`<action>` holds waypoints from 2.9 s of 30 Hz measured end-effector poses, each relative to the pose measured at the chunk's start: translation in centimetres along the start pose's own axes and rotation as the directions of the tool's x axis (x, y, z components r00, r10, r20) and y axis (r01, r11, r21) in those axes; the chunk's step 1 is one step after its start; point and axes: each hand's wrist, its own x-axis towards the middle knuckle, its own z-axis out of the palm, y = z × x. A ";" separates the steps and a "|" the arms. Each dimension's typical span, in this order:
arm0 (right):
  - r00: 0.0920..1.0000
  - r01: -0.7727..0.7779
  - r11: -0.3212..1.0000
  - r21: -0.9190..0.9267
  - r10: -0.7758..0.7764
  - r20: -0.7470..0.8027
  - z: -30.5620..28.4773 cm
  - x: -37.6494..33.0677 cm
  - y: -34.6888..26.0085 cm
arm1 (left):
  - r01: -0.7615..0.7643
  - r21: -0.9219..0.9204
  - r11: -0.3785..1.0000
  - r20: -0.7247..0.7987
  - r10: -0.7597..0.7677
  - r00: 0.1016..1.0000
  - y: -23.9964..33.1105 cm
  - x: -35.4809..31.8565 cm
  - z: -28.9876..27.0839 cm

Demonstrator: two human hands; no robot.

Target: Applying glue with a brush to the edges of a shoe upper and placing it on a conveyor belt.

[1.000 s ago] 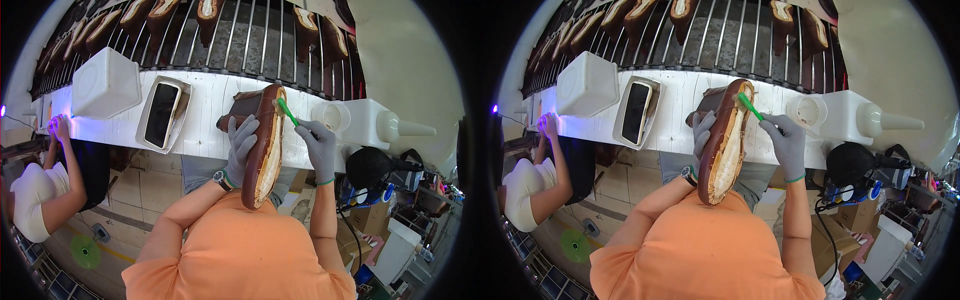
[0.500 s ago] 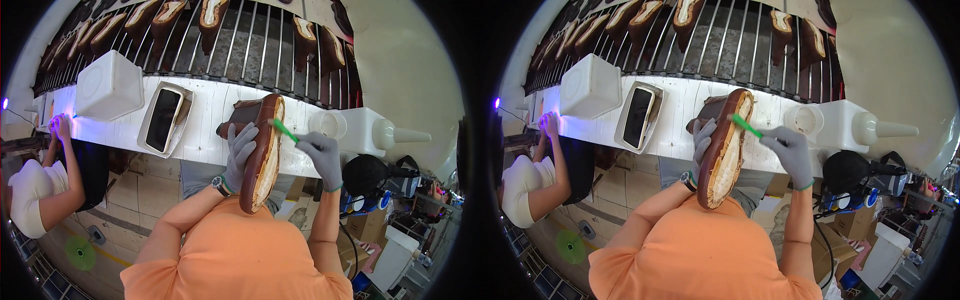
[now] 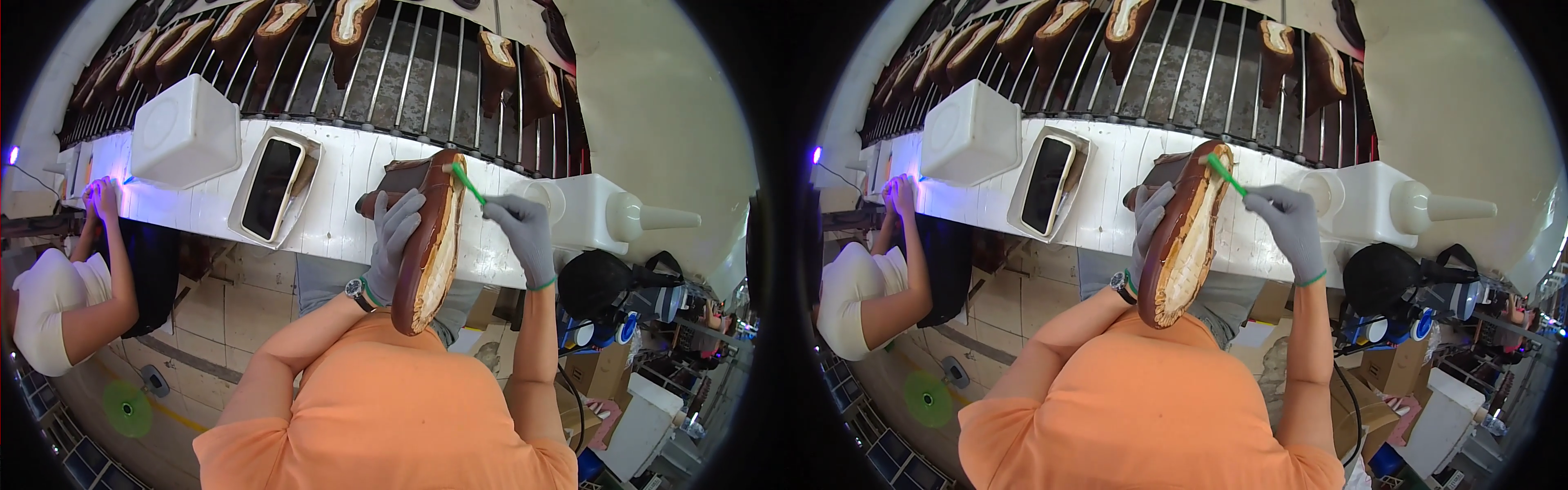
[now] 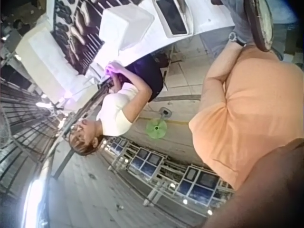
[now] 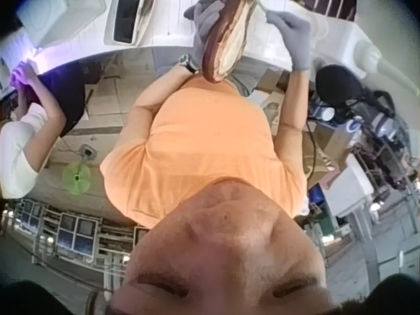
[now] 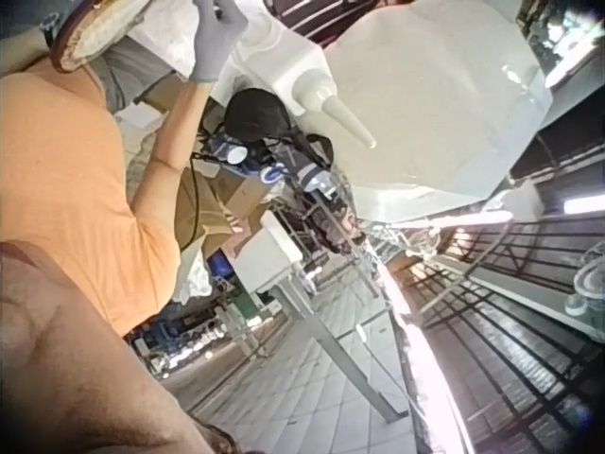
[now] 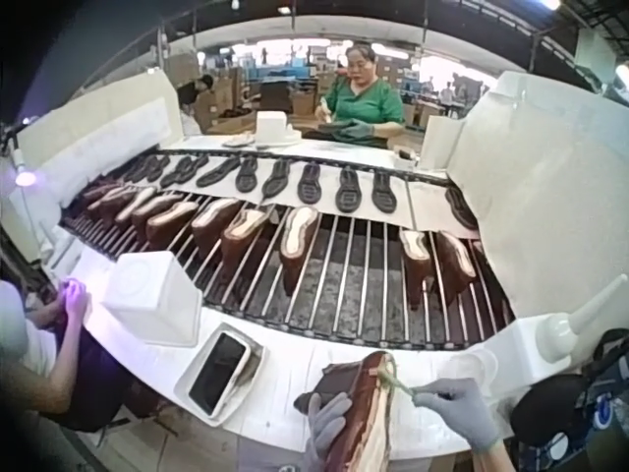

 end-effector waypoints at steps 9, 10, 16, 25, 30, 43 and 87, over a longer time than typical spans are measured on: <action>0.987 0.009 0.995 0.103 -0.025 0.159 -0.2 -5.7 -3.7 | -0.043 0.050 0.998 0.016 0.043 0.999 0.7 1.7 -0.9; 0.983 0.031 0.997 0.064 -0.042 0.180 -0.2 -6.0 -4.1 | -0.042 0.053 0.998 0.014 0.042 0.999 0.5 1.8 -0.8; 0.965 0.142 0.989 0.041 -0.148 0.217 -0.2 -7.7 -5.9 | -0.049 0.065 0.997 -0.008 0.050 0.999 0.7 2.8 -1.3; 0.879 0.441 0.896 -0.040 -0.423 0.220 -0.7 -8.8 -8.3 | -0.047 0.099 0.994 0.053 0.042 0.998 1.5 4.7 -2.2; 0.808 0.586 0.801 -0.124 -0.566 0.163 -1.2 -8.3 -9.7 | 0.083 -0.082 0.993 0.327 -0.051 0.944 4.4 8.3 -4.5; 0.722 0.688 0.689 -0.227 -0.681 0.121 -3.0 -4.0 -12.5 | 0.696 -0.313 0.647 0.865 -0.109 0.491 2.0 12.0 -7.7; 0.799 0.593 0.739 -0.319 -0.493 0.344 -5.6 -2.5 -14.6 | 0.649 -0.252 0.718 0.964 0.129 0.231 -6.7 15.1 -3.9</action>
